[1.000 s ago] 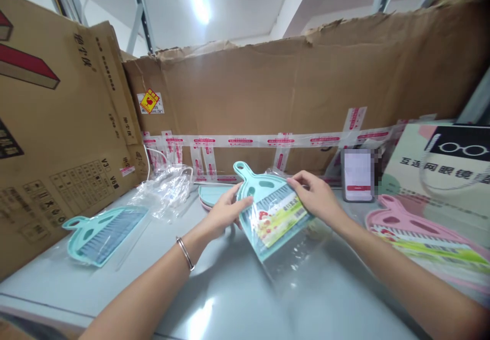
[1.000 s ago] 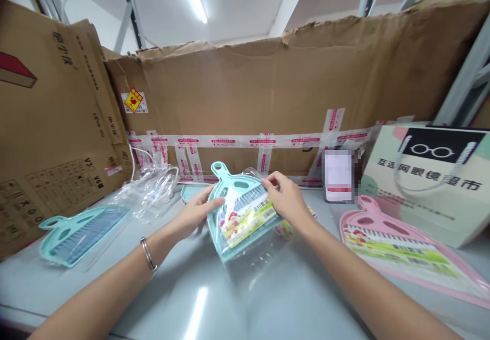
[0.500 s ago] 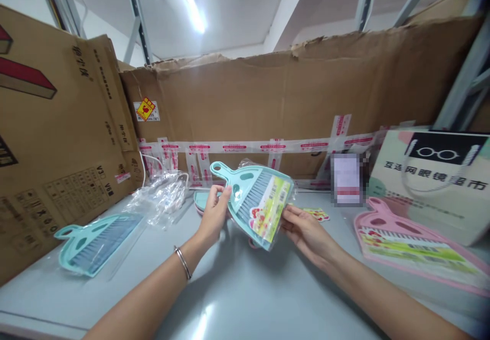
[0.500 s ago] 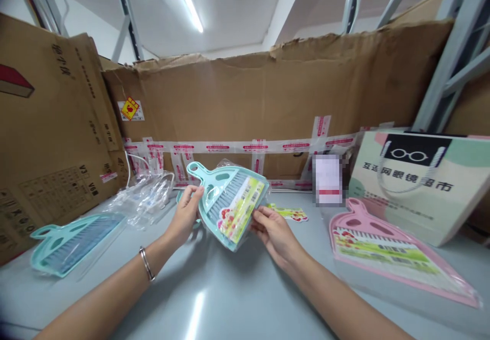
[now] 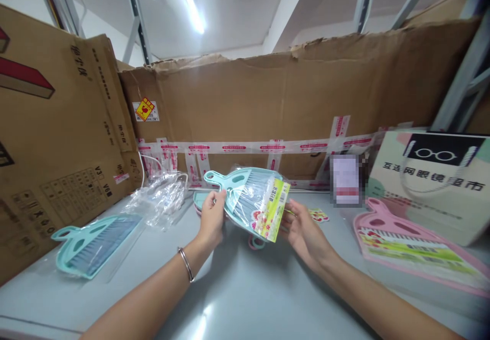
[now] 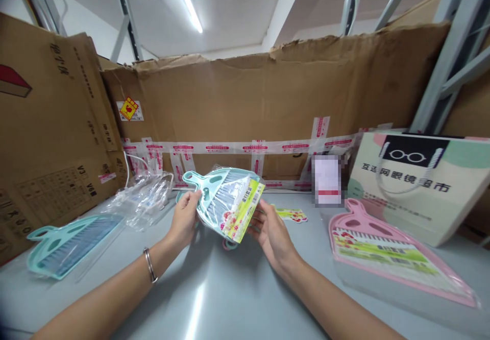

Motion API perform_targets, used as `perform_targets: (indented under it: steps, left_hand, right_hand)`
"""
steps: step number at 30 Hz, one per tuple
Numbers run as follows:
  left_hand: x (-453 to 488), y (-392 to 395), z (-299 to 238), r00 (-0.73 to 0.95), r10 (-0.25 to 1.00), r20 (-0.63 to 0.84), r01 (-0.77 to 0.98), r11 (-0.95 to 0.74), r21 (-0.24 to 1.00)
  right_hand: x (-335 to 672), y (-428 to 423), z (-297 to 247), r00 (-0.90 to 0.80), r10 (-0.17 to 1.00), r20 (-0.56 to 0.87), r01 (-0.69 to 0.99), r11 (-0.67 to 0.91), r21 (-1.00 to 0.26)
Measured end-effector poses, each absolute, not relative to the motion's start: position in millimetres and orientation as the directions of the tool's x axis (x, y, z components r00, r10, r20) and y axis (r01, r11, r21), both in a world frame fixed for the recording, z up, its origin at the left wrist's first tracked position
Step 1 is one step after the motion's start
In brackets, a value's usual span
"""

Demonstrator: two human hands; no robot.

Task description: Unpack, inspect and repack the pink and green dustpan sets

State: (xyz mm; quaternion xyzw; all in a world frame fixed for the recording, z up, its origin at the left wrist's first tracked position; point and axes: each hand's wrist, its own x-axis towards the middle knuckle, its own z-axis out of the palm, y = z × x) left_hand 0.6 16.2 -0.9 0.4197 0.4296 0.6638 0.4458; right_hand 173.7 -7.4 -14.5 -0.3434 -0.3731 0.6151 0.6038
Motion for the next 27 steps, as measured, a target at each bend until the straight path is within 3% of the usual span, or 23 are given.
perform_targets:
  steps: [3,6,9,11,13,16,22,27]
  left_hand:
    - [-1,15,1,-0.256,0.936,0.243,-0.177,-0.292,0.94]
    - [-7,18,2,-0.288,0.925,0.248,-0.156,-0.3,0.941]
    - [-12,21,2,-0.283,0.933,0.222,-0.19,-0.282,0.94]
    - [-10,20,1,-0.246,0.944,0.221,-0.207,-0.274,0.939]
    - [-5,18,1,-0.193,0.956,0.222,-0.221,-0.262,0.939]
    - [2,14,-1,-0.106,0.964,0.242,-0.249,-0.261,0.933]
    - [9,8,-6,0.04,0.966,0.255,-0.262,-0.236,0.936]
    - [12,9,-6,0.0,0.962,0.272,-0.224,-0.265,0.938]
  right_hand:
    - [185,1,-16,0.028,1.0,0.003,-0.373,0.013,-0.928]
    - [216,19,-16,0.226,0.974,-0.028,-0.115,-0.002,-0.993]
    - [239,29,-10,0.547,0.805,0.232,0.187,0.153,-0.97]
    - [236,26,-6,0.518,0.757,0.398,0.278,0.291,-0.915]
    - [223,21,-4,0.321,0.862,0.393,0.209,0.34,-0.917]
    - [202,15,-8,0.14,0.97,0.201,0.007,0.202,-0.979]
    - [196,14,-21,0.086,0.993,-0.087,-0.353,-0.051,-0.934]
    - [192,13,-21,0.022,0.998,-0.063,-0.456,-0.046,-0.889]
